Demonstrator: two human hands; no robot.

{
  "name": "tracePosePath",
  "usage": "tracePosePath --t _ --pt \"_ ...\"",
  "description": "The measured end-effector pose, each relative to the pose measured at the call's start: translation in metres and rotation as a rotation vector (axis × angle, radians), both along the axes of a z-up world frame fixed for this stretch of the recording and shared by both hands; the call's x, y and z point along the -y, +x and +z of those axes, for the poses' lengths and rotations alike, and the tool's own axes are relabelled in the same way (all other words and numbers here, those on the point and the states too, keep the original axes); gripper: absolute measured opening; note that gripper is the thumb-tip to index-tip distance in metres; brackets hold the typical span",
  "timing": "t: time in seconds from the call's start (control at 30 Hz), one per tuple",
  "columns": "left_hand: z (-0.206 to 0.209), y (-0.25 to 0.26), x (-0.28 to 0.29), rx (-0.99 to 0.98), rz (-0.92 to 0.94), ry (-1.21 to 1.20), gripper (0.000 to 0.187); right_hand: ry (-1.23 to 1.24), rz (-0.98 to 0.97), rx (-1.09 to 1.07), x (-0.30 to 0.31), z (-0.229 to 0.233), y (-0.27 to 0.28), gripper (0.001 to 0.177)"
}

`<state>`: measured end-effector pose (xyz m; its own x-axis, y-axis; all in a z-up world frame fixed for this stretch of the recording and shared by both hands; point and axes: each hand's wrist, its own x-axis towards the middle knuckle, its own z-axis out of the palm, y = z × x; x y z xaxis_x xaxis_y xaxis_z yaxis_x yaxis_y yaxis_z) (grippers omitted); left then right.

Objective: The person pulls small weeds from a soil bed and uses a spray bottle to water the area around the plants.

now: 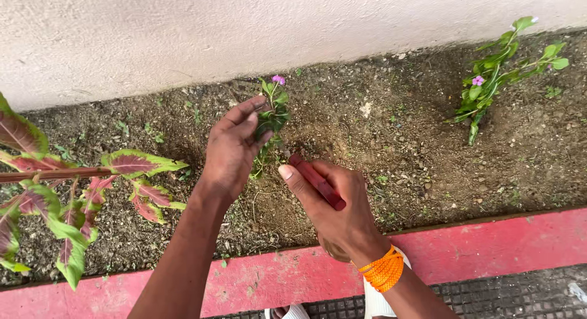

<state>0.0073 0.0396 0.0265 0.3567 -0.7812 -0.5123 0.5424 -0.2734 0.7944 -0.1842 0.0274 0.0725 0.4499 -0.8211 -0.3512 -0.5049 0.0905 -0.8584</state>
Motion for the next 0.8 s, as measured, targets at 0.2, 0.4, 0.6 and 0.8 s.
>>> tracePosePath --t 0.2,0.4,0.6,0.8 --pt "0.006 -0.009 -0.004 0.173 0.016 -0.022 0.056 -0.012 0.036 0.014 -0.001 0.004 0.002 0.045" --pt "0.008 -0.017 -0.002 0.222 0.044 0.068 0.057 0.007 0.011 -0.095 0.006 -0.002 0.003 0.045" --pt "0.008 -0.025 -0.004 0.210 0.044 0.104 0.055 0.122 -0.081 0.121 0.007 -0.003 -0.001 0.038" --pt "0.008 -0.036 -0.006 0.207 0.030 0.246 0.051 0.203 -0.335 0.132 -0.014 0.019 -0.007 0.037"
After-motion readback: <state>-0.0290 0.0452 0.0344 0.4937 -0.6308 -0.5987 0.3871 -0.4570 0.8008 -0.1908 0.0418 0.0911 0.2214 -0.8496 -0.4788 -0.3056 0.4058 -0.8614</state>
